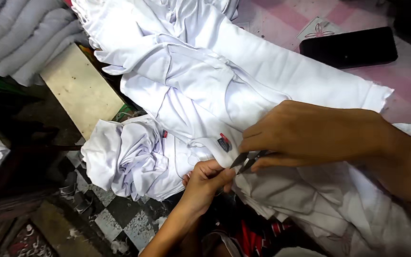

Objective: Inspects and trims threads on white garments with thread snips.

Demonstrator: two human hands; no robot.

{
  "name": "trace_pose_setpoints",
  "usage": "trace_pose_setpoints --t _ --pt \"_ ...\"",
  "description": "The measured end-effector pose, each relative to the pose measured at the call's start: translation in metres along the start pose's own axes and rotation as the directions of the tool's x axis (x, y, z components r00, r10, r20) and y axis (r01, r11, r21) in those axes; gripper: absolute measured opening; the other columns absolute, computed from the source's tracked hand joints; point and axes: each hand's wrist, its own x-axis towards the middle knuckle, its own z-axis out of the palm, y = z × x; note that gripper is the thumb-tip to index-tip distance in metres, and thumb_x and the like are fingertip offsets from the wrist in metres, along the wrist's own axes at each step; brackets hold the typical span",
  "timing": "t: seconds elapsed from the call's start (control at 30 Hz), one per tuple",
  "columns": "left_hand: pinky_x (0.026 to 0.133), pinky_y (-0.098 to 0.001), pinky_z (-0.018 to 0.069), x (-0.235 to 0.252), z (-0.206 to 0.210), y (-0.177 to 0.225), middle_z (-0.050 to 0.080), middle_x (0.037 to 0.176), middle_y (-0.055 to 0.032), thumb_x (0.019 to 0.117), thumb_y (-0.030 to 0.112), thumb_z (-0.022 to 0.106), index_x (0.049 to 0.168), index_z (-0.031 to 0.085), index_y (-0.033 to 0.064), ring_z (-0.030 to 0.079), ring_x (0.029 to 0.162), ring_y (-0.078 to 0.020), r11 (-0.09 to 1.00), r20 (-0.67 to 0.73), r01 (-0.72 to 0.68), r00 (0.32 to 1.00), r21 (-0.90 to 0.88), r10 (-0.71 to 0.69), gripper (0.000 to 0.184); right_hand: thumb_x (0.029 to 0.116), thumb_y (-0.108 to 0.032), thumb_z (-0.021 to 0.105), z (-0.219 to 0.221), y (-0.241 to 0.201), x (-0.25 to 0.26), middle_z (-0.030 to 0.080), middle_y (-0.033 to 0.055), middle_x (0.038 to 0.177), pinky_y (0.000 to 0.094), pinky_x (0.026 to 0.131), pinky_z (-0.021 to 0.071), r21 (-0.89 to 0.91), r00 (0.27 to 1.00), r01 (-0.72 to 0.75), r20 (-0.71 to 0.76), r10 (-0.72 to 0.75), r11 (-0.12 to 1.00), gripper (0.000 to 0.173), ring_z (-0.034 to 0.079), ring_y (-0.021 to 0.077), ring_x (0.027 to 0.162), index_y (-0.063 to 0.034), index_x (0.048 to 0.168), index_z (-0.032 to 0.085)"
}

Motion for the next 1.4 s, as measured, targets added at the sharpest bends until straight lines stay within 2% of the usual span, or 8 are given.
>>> trace_pose_setpoints --t 0.3,0.53,0.7,0.83,1.07,1.27,1.33,1.4 --pt "0.063 -0.0157 0.0525 0.000 -0.001 0.001 0.072 0.077 0.0060 0.0971 0.006 0.067 0.093 0.077 0.0105 0.063 0.065 0.0022 1.000 0.014 -0.026 1.000 0.017 0.026 0.012 0.0944 -0.038 0.064 0.000 0.000 0.000 0.058 -0.0084 0.064 0.0242 0.049 0.0345 0.030 0.998 0.056 0.004 -0.056 0.998 0.026 0.055 0.0041 0.057 -0.0169 0.084 0.074" --pt "0.063 -0.0148 0.0521 0.001 0.000 0.003 0.072 0.079 0.0079 0.0990 0.007 0.064 0.096 0.076 0.0114 0.062 0.066 0.0036 1.000 0.037 -0.008 0.999 -0.004 0.008 0.013 0.0797 -0.044 0.072 -0.005 -0.002 0.000 0.059 -0.0117 0.063 0.0195 0.047 0.0324 0.182 0.996 0.082 -0.053 -0.074 0.980 0.027 0.052 -0.0027 0.056 -0.0170 0.085 0.073" --pt "0.061 -0.0124 0.0507 0.001 0.001 0.004 0.072 0.077 0.0093 0.0969 0.013 0.069 0.091 0.078 0.0154 0.061 0.064 0.0057 0.997 0.054 0.050 0.997 -0.065 -0.047 0.011 0.0815 -0.031 0.075 0.010 -0.002 0.007 0.068 -0.0070 0.070 0.0232 0.051 0.0390 0.217 0.984 0.172 -0.083 -0.158 0.961 0.028 0.060 0.0029 0.060 -0.0184 0.106 0.080" --pt "0.061 -0.0146 0.0520 0.001 -0.002 0.003 0.072 0.077 0.0065 0.0981 0.008 0.066 0.093 0.077 0.0123 0.062 0.064 0.0030 0.993 0.061 0.078 0.996 -0.091 -0.072 0.013 0.0870 -0.013 0.067 0.019 -0.003 0.012 0.064 -0.0042 0.064 0.0240 0.049 0.0381 0.184 0.972 0.219 -0.123 -0.199 0.958 0.012 0.058 0.0050 0.058 -0.0147 0.085 0.079" --pt "0.066 -0.0238 0.0634 -0.014 -0.009 0.028 0.077 0.085 0.0071 0.1074 0.041 0.050 0.092 0.074 0.0183 0.074 0.071 -0.0050 0.965 0.111 0.193 0.970 0.179 -0.215 0.037 0.0976 -0.004 0.053 0.039 -0.041 0.017 0.055 0.0025 0.060 0.0293 0.045 0.0359 -0.041 0.941 0.247 -0.228 -0.250 0.968 0.022 0.051 0.0146 0.049 -0.0059 0.081 0.067" --pt "0.072 -0.0203 0.0627 -0.030 -0.028 0.037 0.077 0.098 0.0090 0.1022 0.032 0.063 0.113 0.075 0.0121 0.073 0.082 -0.0002 0.938 0.288 0.120 0.932 0.325 -0.219 0.026 0.0958 0.001 0.051 0.071 -0.082 0.015 0.050 0.0026 0.059 0.0292 0.045 0.0315 -0.147 0.925 0.269 -0.237 -0.298 0.952 0.027 0.044 0.0143 0.049 -0.0054 0.071 0.060" --pt "0.070 -0.0193 0.0609 -0.030 -0.036 0.035 0.075 0.087 0.0054 0.1016 0.023 0.064 0.108 0.074 0.0031 0.071 0.076 0.0005 0.832 0.233 0.040 0.952 0.554 -0.201 0.023 0.0947 0.000 0.053 0.087 -0.093 0.010 0.052 0.0037 0.059 0.0305 0.046 0.0366 -0.133 0.940 0.294 -0.140 -0.311 0.947 0.027 0.049 0.0155 0.049 -0.0050 0.070 0.062" --pt "0.068 -0.0232 0.0588 -0.026 -0.046 0.037 0.073 0.081 -0.0013 0.0985 0.020 0.065 0.104 0.074 -0.0011 0.069 0.070 -0.0035 0.563 -0.052 0.079 0.997 0.823 -0.065 0.024 0.0924 0.001 0.057 0.099 -0.105 0.004 0.055 0.0064 0.059 0.0333 0.048 0.0403 -0.069 0.953 0.303 0.050 -0.300 0.951 0.024 0.054 0.0183 0.050 -0.0023 0.070 0.065"
